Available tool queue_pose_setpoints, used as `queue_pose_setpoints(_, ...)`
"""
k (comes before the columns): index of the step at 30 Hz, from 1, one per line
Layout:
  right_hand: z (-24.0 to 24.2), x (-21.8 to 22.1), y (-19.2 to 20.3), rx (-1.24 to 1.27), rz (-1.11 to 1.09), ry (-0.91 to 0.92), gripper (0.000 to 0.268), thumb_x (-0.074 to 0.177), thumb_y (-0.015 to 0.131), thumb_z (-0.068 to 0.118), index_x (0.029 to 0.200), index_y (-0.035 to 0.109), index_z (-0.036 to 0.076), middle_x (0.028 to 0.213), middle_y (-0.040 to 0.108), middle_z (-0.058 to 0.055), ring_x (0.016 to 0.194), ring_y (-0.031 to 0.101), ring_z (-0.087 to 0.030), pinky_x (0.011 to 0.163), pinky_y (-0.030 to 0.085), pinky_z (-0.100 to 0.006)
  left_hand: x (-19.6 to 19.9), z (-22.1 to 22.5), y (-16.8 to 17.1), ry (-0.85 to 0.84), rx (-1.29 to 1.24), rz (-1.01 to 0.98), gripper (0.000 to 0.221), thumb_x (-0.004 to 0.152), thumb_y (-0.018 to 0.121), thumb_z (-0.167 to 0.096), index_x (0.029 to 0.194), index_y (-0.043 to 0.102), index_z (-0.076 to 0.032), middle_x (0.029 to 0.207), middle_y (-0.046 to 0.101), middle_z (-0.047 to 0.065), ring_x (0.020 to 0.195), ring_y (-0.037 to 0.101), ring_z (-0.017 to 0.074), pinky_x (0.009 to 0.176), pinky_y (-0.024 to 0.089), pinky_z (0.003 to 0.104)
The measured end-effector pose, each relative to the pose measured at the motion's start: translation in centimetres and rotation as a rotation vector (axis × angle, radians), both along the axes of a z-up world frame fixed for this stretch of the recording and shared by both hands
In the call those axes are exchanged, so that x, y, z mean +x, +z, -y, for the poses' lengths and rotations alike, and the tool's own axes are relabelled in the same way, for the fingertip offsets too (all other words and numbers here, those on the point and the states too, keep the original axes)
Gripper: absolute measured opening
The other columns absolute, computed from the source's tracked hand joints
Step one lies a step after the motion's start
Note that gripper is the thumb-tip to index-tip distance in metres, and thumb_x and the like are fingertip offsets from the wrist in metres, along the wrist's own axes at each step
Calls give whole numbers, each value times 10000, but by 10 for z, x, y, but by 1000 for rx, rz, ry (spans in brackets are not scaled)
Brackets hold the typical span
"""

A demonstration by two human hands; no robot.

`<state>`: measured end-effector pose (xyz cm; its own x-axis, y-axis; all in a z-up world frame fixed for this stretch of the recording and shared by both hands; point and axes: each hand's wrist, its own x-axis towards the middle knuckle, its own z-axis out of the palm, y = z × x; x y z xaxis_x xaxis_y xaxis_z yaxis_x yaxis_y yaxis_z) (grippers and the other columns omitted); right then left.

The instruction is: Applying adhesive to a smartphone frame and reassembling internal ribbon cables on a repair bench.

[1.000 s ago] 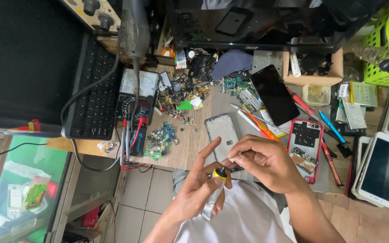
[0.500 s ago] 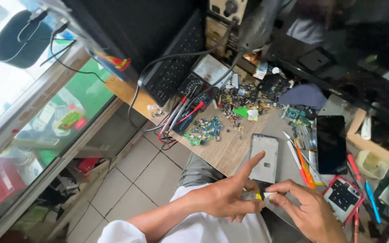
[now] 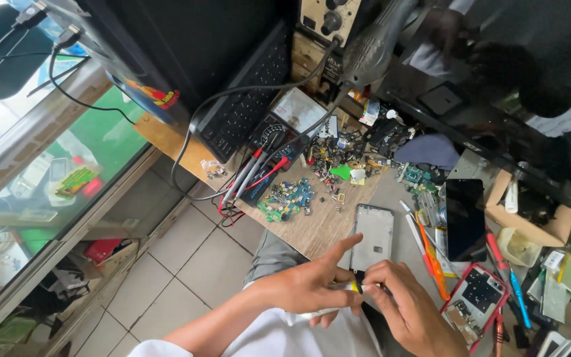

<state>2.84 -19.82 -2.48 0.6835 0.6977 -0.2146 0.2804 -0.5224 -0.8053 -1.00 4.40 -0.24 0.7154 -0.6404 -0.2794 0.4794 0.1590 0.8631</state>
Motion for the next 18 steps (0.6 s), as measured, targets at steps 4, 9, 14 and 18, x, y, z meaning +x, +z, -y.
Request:
queue_pose_setpoints(4, -9, -8, -20, 122, 94, -4, 300, 1078, 433, 291, 864, 537, 109, 878, 604, -47, 849, 565, -207, 856, 455, -344, 7, -12, 0, -57, -68, 36, 1036, 987, 592, -127, 1669, -186, -92, 1069, 662, 196, 606, 614, 238, 463, 509, 310)
queue_pose_setpoints(9, -26, -10, -45, 86, -154, -475, 382, 1095, 466, 267, 766, 513, 77, 639, 395, -34, 597, 360, -156, 575, 337, -338, 19, -7, 34, -141, 646, 312, 926, 1028, 506, -290, 1675, -152, -230, 676, 473, 218, 679, 522, 436, 633, 378, 462)
queue_pose_setpoints(14, -24, -1, -13, 164, -83, -282, 353, 1085, 412, 323, 840, 518, 93, 738, 527, -44, 679, 489, -168, 650, 420, -323, 35, -22, 12, -92, 118, 136, 998, 985, 589, -237, 1658, -145, -175, 1048, 652, 215, 587, 630, 273, 514, 527, 364)
queue_pose_setpoints(18, -25, 1, -1, 289, 74, -160, 407, 1075, 427, 331, 753, 548, 113, 733, 498, -21, 740, 449, -172, 721, 397, -326, 41, -26, -13, -202, -215, -3, 1030, 1005, 616, -182, 1710, -135, -162, 1126, 629, 260, 599, 594, 199, 501, 516, 302)
